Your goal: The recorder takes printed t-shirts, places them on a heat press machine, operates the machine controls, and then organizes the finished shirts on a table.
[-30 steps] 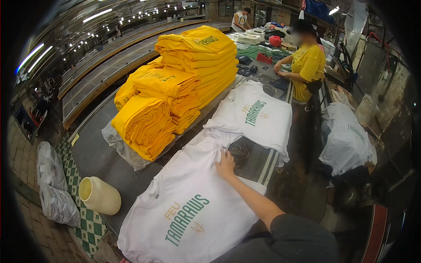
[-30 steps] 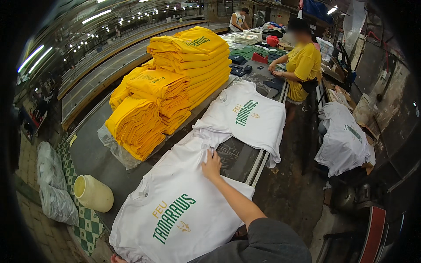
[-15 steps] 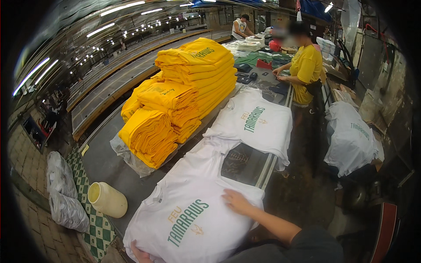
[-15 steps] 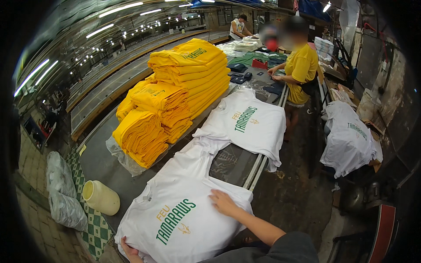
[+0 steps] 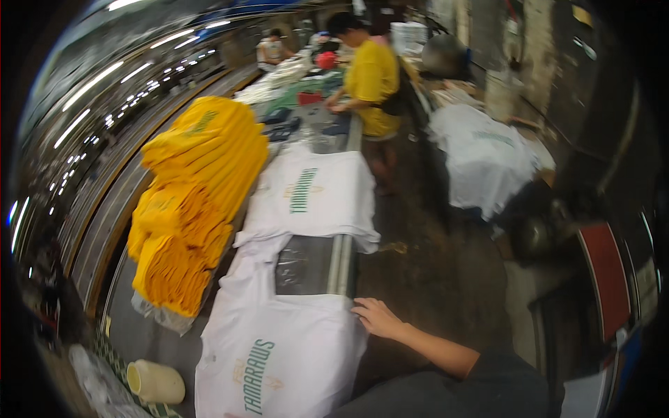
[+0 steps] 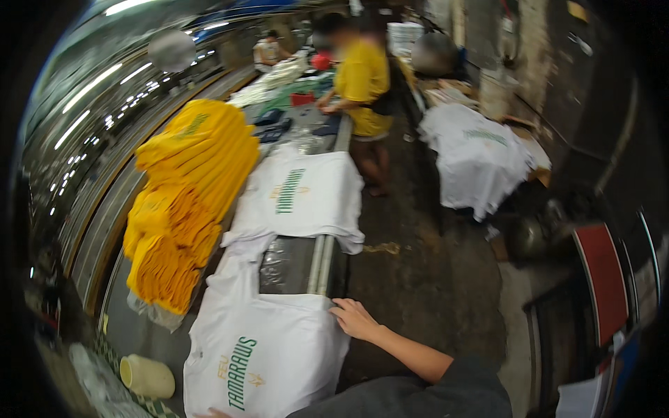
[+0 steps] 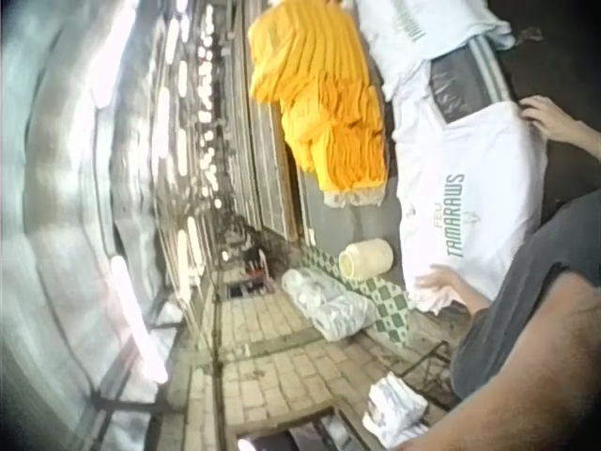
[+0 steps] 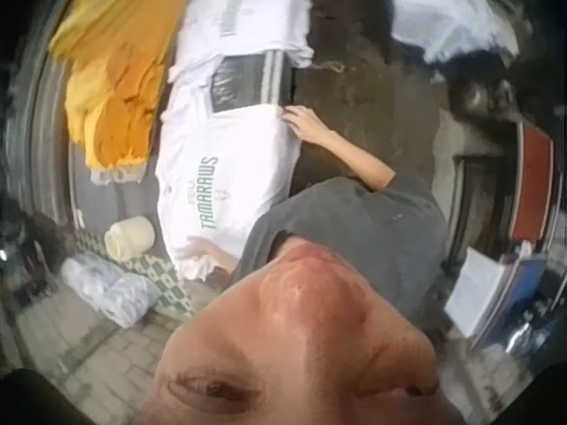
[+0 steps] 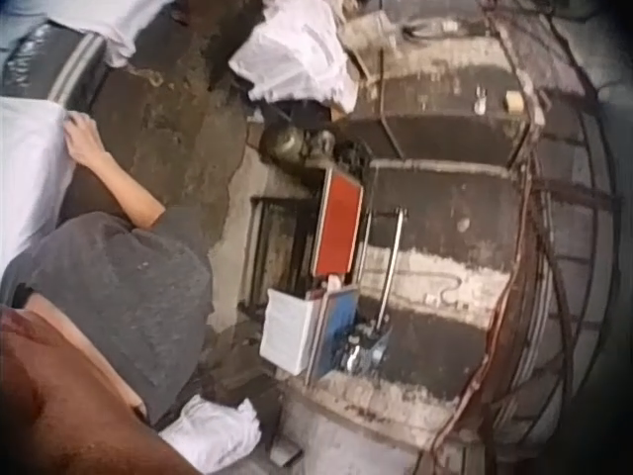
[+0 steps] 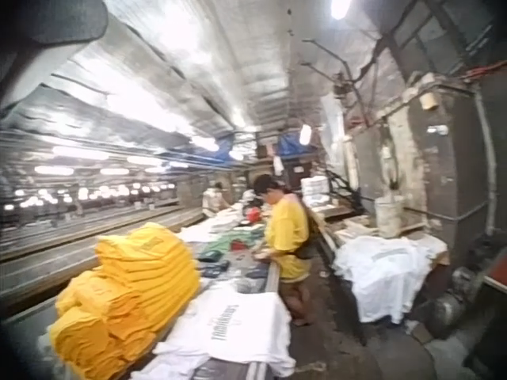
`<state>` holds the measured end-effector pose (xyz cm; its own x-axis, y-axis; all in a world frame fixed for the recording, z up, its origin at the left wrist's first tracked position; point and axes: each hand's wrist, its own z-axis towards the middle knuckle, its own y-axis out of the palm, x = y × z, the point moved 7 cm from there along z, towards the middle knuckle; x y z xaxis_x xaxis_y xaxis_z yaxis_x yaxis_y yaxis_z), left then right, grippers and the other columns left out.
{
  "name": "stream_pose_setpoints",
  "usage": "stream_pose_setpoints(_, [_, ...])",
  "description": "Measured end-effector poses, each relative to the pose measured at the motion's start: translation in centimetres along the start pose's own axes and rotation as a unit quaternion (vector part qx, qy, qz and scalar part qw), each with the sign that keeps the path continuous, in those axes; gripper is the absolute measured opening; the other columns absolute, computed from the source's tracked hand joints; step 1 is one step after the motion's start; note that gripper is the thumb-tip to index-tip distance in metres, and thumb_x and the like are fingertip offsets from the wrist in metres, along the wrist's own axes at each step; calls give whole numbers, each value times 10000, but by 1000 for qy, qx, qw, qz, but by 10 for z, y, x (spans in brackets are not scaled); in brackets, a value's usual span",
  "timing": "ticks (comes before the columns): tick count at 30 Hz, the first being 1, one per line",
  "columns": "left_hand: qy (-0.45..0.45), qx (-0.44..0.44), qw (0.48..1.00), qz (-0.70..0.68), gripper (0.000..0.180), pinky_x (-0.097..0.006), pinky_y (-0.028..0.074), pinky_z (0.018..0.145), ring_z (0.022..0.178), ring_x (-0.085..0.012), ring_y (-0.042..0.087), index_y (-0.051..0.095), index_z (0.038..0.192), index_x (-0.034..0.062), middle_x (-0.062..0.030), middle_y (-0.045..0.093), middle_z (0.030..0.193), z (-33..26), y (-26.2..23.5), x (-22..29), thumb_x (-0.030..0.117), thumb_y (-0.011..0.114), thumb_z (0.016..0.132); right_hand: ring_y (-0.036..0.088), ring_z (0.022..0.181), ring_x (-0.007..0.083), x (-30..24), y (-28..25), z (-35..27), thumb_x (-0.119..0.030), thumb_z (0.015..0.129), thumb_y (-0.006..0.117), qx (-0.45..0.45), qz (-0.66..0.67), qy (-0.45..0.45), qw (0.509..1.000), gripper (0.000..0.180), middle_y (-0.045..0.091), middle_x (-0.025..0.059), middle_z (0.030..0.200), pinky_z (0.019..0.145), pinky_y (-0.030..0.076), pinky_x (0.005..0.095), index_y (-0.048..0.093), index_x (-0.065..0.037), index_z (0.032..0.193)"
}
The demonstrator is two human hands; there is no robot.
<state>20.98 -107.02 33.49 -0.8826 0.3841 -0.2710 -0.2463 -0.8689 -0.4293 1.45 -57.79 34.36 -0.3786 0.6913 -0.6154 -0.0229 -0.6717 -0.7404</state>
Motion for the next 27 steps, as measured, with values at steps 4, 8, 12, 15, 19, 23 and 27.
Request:
stream_pose_setpoints(4, [50, -383, 877, -287, 614, -541, 197, 1016, 1311, -297, 221, 252, 1374, 117, -113, 236, 1428, -53, -5, 139, 427, 411, 868, 423, 1128, 320, 32, -43, -50, -73, 797, 540, 6, 9, 23, 1000, 307, 436, 142, 1255, 928, 363, 404, 550, -77, 1104])
stream_pose_setpoints(8, [165, -526, 765, -332, 587, -617, 125, 991, 1356, -273, 75, 169, 1407, 187, -77, 64, 1479, -82, -97, 226, 487, 269, 913, 445, 1098, 322, 74, -103, -107, -70, 796, 539, 41, 10, 35, 998, 304, 438, 143, 1244, 907, 379, 401, 545, -64, 1100])
stream_pose_setpoints(12, [181, -545, 745, -338, 608, -629, 161, 976, 1346, -280, 127, 180, 1402, 147, -97, 115, 1469, -86, -173, 267, 500, 246, 912, 465, 1074, 324, 147, -169, -198, -73, 785, 542, 66, -11, 136, 988, 304, 452, 139, 1226, 888, 393, 407, 549, -54, 1088])
stream_pose_setpoints(15, [183, -515, 763, -346, 617, -616, 186, 976, 1329, -303, 178, 205, 1390, 94, -107, 182, 1452, -95, -210, 299, 482, 266, 915, 494, 1055, 318, 197, -221, -285, -119, 806, 492, 109, -67, 217, 968, 281, 492, 136, 1192, 881, 404, 404, 567, -49, 1067])
stream_pose_setpoints(19, [169, -405, 847, -300, 613, -601, 221, 974, 1331, -298, 168, 182, 1392, 91, -138, 158, 1451, -114, -252, 327, 426, 356, 908, 524, 1013, 308, 238, -277, -405, -83, 788, 527, 151, -72, 356, 919, 235, 556, 131, 1095, 865, 421, 384, 595, -37, 1008])
stream_pose_setpoints(23, [191, -360, 877, -254, 710, -606, 220, 973, 1333, -357, 118, 149, 1396, 109, -235, 63, 1439, -132, -296, 355, 434, 471, 853, 537, 978, 319, 252, -301, -498, -51, 802, 507, 198, -56, 467, 860, 234, 565, 136, 1072, 839, 430, 383, 591, -22, 1018])
stream_pose_setpoints(27, [164, -420, 878, -162, 785, -557, 252, 982, 1324, -427, 58, 231, 1356, 135, -305, -28, 1415, -146, -319, 379, 460, 615, 754, 548, 953, 332, 253, -293, -548, -66, 812, 503, 250, -42, 542, 801, 230, 576, 141, 1057, 822, 437, 394, 593, -39, 1022])
